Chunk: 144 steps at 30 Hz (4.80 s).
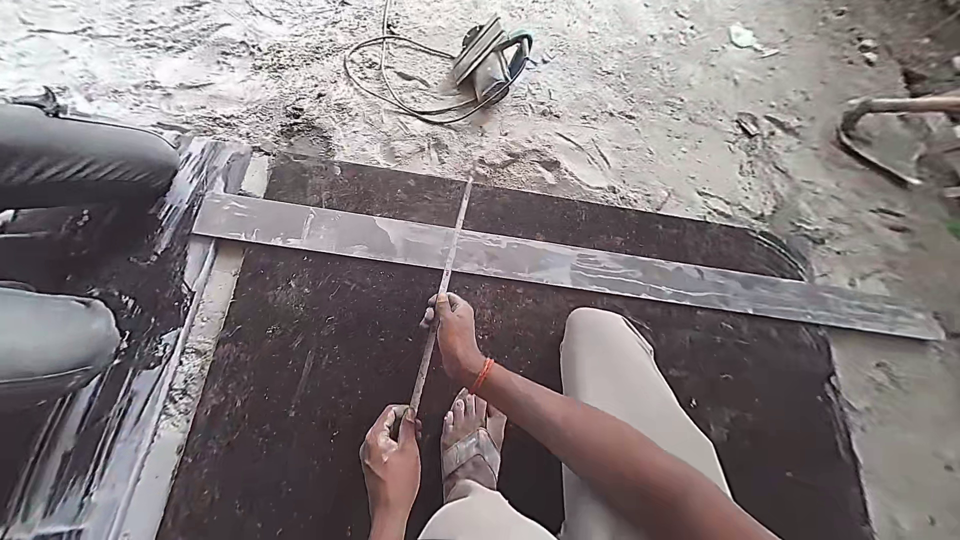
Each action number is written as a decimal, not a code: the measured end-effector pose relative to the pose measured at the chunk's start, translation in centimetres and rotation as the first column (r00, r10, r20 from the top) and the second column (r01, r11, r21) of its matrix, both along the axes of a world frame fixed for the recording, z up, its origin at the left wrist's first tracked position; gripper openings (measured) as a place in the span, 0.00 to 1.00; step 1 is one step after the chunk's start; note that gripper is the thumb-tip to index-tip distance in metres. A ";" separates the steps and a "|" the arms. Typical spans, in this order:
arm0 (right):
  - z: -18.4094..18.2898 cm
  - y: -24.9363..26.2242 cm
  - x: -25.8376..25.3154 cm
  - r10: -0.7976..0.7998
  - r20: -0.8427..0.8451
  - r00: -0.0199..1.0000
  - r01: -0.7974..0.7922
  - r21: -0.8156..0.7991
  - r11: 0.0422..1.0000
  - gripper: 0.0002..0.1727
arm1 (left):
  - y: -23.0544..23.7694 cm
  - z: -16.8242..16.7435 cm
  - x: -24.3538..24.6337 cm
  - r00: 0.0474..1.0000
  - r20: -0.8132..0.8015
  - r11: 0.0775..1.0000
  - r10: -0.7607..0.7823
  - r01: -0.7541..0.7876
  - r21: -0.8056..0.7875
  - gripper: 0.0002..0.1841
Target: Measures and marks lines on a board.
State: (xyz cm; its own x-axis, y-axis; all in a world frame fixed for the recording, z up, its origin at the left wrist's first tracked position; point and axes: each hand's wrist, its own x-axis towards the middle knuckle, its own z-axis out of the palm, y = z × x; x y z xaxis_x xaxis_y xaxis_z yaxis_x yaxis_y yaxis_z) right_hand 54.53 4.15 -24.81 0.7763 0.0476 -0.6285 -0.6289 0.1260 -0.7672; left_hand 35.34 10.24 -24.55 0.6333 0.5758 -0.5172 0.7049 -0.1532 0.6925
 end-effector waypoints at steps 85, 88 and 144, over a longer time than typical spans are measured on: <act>3.9 -10.3 11.4 0.373 0.151 0.916 -0.350 0.757 0.553 0.22 | 20.0 -6.1 -16.9 0.973 0.062 0.881 -0.222 0.227 -0.415 0.10; 3.5 -11.0 11.5 0.375 0.094 0.922 -0.317 0.739 0.595 0.20 | 20.3 -5.9 -17.1 0.976 0.056 0.889 -0.209 0.214 -0.406 0.10; -4.8 -4.2 0.6 0.981 0.186 0.059 -0.474 -0.859 0.192 0.13 | 28.0 -7.3 -4.4 0.923 -0.238 0.743 0.303 -0.073 0.665 0.16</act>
